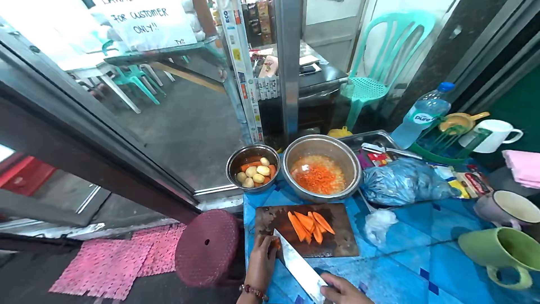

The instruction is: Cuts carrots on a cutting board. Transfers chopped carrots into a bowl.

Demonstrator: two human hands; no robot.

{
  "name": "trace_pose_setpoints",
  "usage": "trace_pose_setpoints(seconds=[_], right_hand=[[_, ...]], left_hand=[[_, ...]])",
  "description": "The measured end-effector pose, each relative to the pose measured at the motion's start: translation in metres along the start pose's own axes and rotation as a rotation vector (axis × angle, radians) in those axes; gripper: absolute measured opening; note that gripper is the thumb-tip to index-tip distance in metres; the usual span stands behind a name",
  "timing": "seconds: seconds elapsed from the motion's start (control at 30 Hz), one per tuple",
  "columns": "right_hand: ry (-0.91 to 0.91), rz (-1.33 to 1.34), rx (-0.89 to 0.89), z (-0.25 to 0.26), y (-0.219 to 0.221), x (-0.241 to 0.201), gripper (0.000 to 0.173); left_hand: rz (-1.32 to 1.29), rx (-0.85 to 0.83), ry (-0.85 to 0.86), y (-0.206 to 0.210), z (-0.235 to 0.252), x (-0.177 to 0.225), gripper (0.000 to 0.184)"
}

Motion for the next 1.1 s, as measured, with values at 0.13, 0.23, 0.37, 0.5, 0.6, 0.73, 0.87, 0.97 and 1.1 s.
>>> trace_pose_setpoints(seconds=[0.13, 0.23, 0.37, 0.5, 0.6, 0.73, 0.87, 0.97, 1.1], right_hand=[[-0.017, 0.024, -0.005, -0.001, -0.001, -0.009, 0.031], [-0.079, 0.089, 0.009, -0.019, -0.017, -0.030, 0.033], [-0.175, 0.161, 0.111, -0.053, -0.055, -0.080, 0.030], [-0.201, 0.303, 0.207, -0.073, -0.092, -0.117, 0.027], [-0.182, 0.403, 0.241, -0.080, -0.108, -0.131, 0.027], [-0.165, 0.488, 0.257, -0.087, -0.119, -0.134, 0.026], [-0.159, 0.450, 0.357, -0.093, -0.125, -0.125, 0.025], [-0.172, 0.297, 0.466, -0.098, -0.127, -0.119, 0.025], [-0.258, 0.117, 0.555, -0.113, -0.121, -0.102, 0.026]], left_hand=[[0.016, 0.015, -0.026, -0.004, 0.004, 0.010, 0.023], [0.001, 0.007, 0.042, -0.020, 0.024, 0.048, 0.025], [-0.052, 0.145, 0.311, -0.032, 0.069, 0.114, 0.034], [-0.033, 0.165, 0.391, -0.021, 0.102, 0.167, 0.047], [0.074, 0.092, 0.540, 0.009, 0.115, 0.183, 0.072], [0.343, -0.094, 0.561, 0.043, 0.149, 0.185, 0.099], [0.532, -0.306, 0.322, 0.046, 0.183, 0.174, 0.080], [0.462, -0.321, 0.174, 0.032, 0.190, 0.167, 0.053], [0.192, -0.063, 0.188, 0.005, 0.172, 0.144, 0.086]])
Point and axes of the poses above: each hand's wrist, its own z-axis towards the middle knuckle, its own y-axis out of the palm, x = y × z, the point moved 5 cm from there along z, towards the middle knuckle, and after that the axes turned 7 degrees about x, right-handed, at the moved point
